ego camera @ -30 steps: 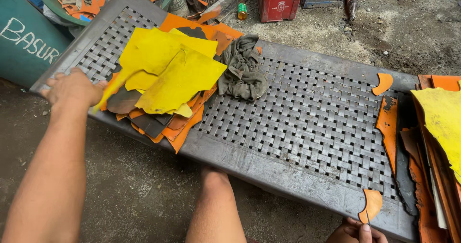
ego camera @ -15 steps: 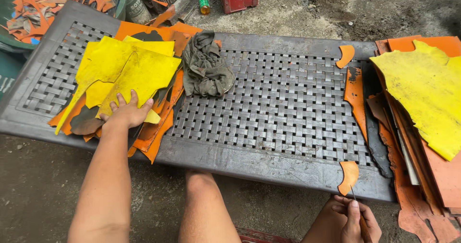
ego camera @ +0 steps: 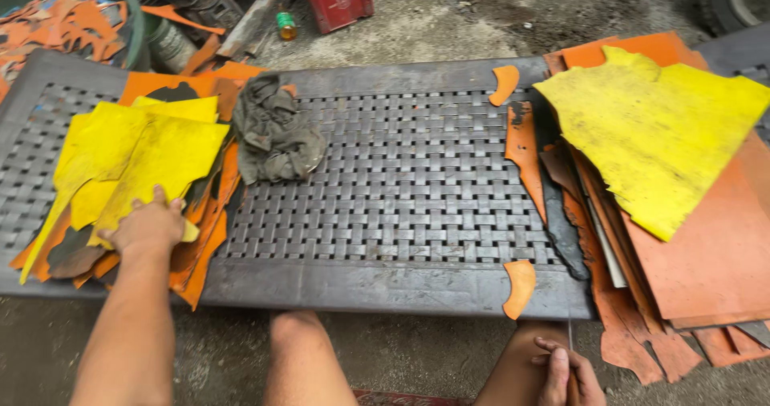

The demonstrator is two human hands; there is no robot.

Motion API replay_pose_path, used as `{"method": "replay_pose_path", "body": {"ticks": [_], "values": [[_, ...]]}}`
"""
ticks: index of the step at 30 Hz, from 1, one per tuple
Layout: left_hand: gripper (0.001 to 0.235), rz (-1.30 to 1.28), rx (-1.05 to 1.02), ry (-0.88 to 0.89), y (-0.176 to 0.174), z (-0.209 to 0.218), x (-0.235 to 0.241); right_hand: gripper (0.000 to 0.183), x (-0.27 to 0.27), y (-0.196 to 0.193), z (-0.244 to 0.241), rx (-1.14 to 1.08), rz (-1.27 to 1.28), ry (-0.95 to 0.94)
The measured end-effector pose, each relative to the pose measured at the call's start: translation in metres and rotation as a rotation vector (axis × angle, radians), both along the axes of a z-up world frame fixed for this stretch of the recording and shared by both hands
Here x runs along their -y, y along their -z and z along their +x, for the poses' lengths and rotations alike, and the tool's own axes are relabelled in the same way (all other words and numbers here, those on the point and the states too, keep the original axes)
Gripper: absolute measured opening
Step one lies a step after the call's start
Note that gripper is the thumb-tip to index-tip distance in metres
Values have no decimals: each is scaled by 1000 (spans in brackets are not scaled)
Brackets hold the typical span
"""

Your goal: The person uses a small knife to cut shapes from yellow rubber sheets using an orange template as a guide. They repeatedly trace around the template, cut out the shapes, and place the finished pieces aside.

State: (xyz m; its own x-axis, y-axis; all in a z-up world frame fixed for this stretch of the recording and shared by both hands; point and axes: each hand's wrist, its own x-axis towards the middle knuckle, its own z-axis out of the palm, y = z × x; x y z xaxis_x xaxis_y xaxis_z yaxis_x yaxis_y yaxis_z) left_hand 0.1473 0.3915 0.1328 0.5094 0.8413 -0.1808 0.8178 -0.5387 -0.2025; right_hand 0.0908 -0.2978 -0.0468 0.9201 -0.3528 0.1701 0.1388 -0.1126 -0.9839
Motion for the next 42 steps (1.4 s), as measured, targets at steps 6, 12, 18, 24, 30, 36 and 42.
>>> {"method": "replay_pose_path", "body": {"ticks": [6,12,18,24,30,36,42], "values": [[81,118,159,254,-32,77,60,20,-11,-14,6,-67,-29,-24],[61,-181,452,543,-45,182,225,18,-19,-21,14,-65,-65,-23],[69,-1247,568,494,-2,267,425,17,-15,-18,14,-174,-119,22],[60,-1494,634,288,39,313,548,17,-6,-11,17,-193,-240,-54],[33,-1932,569,261,40,303,524,22,2,-5,14,-262,-244,-57],[38,-2058,1040,149,44,141,385,33,-1,4,14,-307,-146,-43],[34,-2018,1399,-217,91,-38,305,35,-7,-11,16,-113,-153,-209]]}}
